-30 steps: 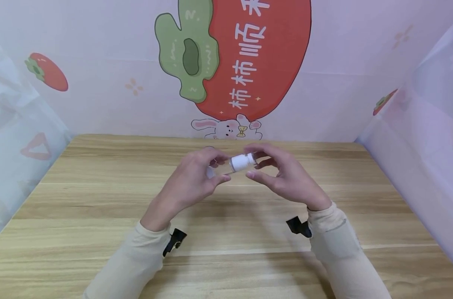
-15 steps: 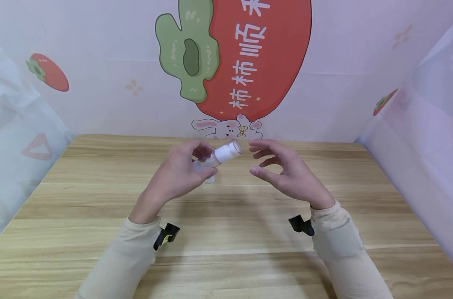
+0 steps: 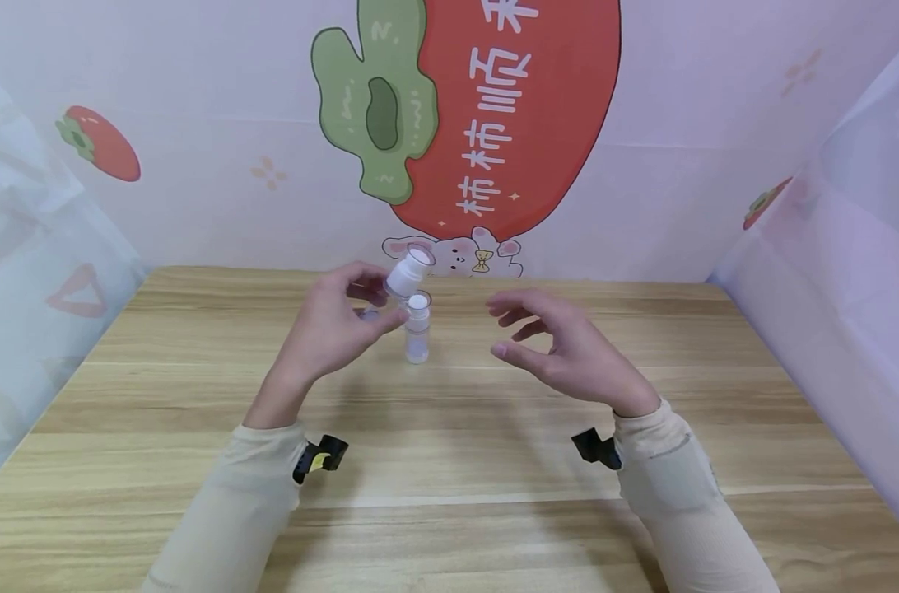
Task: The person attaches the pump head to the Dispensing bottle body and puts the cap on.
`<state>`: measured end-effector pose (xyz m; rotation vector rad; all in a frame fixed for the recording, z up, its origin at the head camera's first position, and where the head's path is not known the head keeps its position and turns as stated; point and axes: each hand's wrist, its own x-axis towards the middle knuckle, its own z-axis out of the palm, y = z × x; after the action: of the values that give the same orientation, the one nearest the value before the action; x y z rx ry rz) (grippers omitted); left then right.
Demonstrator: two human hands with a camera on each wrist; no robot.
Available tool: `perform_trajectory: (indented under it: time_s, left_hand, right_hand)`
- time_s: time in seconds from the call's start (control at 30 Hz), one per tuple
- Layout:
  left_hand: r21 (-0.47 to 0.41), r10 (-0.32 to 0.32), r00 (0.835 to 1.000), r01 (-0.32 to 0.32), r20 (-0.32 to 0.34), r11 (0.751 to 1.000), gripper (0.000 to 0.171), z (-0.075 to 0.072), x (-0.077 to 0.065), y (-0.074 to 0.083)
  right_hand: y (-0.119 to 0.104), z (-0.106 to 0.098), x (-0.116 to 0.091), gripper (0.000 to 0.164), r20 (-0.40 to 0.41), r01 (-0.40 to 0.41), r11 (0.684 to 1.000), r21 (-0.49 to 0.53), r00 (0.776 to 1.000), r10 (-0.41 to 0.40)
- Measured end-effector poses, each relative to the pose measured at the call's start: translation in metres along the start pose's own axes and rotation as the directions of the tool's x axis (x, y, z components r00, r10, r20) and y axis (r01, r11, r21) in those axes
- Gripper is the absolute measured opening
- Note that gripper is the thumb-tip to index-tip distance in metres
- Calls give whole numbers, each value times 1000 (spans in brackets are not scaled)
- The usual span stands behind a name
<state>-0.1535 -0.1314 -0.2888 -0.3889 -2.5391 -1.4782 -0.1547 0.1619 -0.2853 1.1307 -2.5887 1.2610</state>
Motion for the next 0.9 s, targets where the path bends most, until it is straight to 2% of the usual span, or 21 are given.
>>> perform_trajectory:
  time_s: [0.17, 0.43, 0.63, 0.9]
  left_hand:
    - [-16, -48, 999, 47, -9, 999, 41, -3, 3, -7]
    - [13, -156, 988, 156, 4, 988, 44, -5, 6, -22]
    - [36, -210, 977, 209, 22, 977, 39, -5, 8, -34]
    - [61, -252, 967, 250, 40, 966, 45, -4, 9, -49]
  right_hand:
    - [0, 2, 0, 48, 32, -1, 1000, -18, 999, 1]
    - [1, 3, -1, 43, 48, 7, 1000, -24, 999, -6]
    - [0, 4, 0, 36, 37, 10, 1000, -25, 999, -9]
    - [1, 5, 0, 30, 39, 10, 1000, -17, 999, -9]
